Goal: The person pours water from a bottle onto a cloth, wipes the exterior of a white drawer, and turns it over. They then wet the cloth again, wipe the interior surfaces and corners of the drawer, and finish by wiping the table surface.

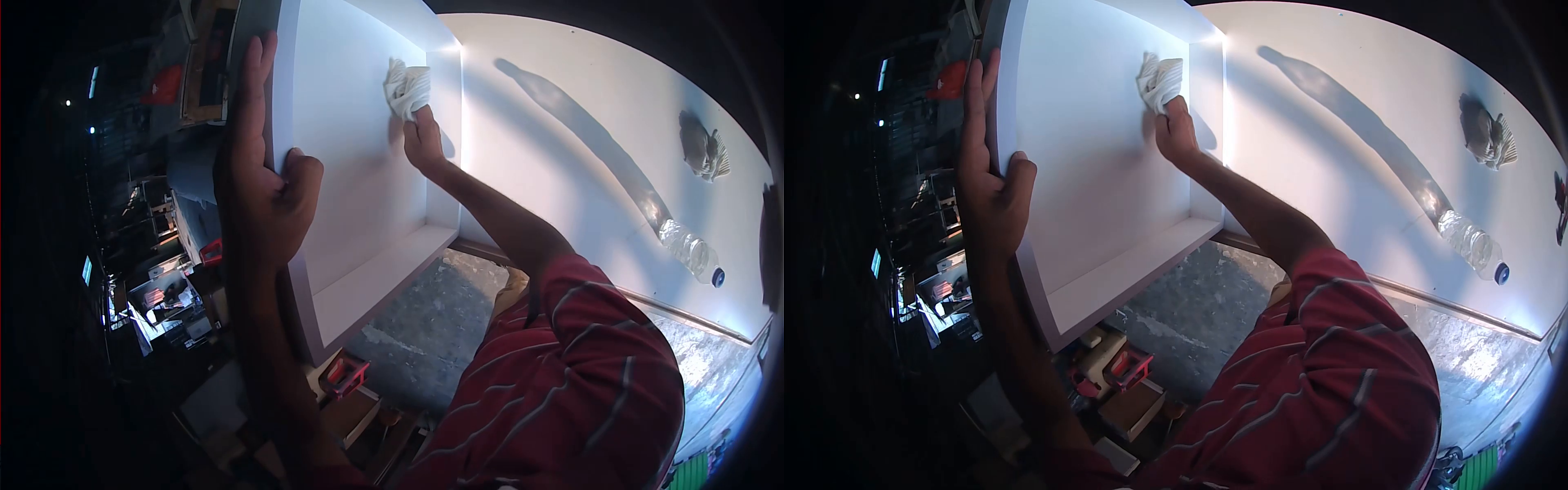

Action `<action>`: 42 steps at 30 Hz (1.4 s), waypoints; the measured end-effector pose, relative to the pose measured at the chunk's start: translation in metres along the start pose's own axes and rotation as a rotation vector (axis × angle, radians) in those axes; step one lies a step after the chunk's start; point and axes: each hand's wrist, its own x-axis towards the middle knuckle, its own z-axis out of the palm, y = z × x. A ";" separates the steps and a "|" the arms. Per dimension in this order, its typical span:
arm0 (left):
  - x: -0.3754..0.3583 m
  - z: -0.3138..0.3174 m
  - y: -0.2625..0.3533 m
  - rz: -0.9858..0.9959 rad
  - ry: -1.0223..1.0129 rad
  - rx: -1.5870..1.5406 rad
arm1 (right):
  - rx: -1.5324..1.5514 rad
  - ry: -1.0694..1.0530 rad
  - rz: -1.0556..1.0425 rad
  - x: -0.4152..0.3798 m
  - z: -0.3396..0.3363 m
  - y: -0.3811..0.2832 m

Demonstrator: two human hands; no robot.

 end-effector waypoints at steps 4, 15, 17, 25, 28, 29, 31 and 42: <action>-0.001 0.002 -0.001 -0.031 -0.024 -0.048 | -0.059 -0.278 -0.525 0.002 0.005 -0.086; 0.004 0.000 0.004 0.072 -0.073 0.221 | -0.240 -0.301 0.252 -0.021 -0.029 0.050; 0.002 0.004 0.007 -0.030 -0.033 0.023 | -0.139 -0.453 0.463 -0.073 -0.043 0.015; 0.002 0.005 0.008 -0.022 -0.029 0.075 | -0.176 -0.964 0.757 -0.114 -0.075 -0.063; 0.001 0.005 0.006 -0.044 -0.024 0.067 | -0.239 -1.052 0.535 -0.108 -0.078 -0.052; 0.000 0.004 0.006 -0.041 -0.026 0.079 | -0.280 -1.085 0.380 -0.117 -0.082 -0.022; 0.001 0.001 0.009 -0.086 -0.034 0.075 | -0.348 -1.163 0.148 -0.121 -0.078 0.015; 0.003 0.010 0.025 0.001 -0.057 0.387 | 0.074 -0.957 0.115 -0.134 -0.067 -0.135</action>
